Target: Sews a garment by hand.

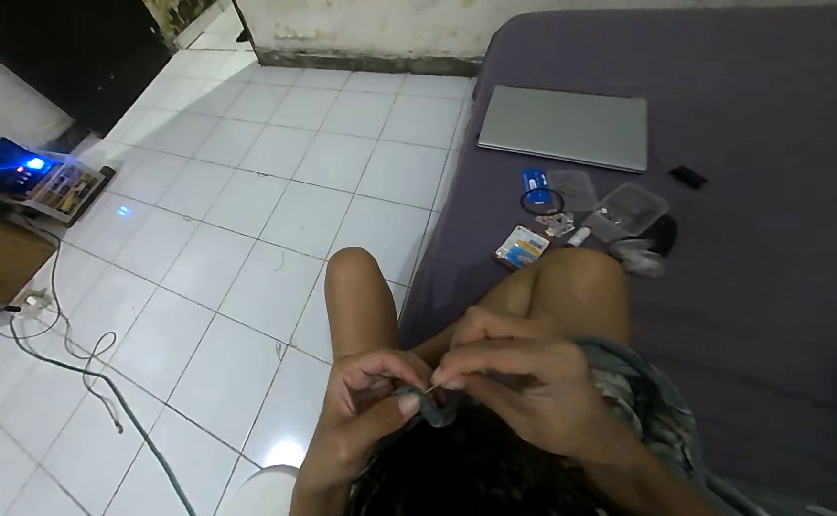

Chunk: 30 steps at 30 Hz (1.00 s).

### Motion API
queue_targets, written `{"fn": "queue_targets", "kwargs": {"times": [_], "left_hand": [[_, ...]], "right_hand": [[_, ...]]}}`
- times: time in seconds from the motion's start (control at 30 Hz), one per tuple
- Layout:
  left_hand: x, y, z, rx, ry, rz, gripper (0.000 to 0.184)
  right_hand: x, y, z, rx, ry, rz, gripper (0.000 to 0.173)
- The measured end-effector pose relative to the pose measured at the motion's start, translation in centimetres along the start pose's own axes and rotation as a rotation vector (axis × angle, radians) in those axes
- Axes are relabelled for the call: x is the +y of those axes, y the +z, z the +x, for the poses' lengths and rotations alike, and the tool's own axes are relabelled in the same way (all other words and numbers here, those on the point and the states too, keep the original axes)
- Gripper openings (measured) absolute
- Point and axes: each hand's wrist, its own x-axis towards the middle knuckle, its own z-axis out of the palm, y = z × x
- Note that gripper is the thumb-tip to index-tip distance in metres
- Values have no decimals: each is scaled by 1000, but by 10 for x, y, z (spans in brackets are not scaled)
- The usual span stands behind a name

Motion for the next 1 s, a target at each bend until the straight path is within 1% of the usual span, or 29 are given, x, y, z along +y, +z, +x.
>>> {"fn": "queue_targets", "kwargs": {"times": [0.33,0.6,0.8,1.0], "left_hand": [[-2,4,-1,88,-23,111,16],[-6,9,-2,160,-24,66,18],[-7,11,-3,139,-55,-7,18],[-5,11,-3,134,-59,-2,19]], "right_hand": [[10,1,-3,-21,131,205,18],[16,0,-5,-29,146,269,12],[19,-3,-4,-65,155,321,12],[22,-5,-5,-96,145,355,12]]}}
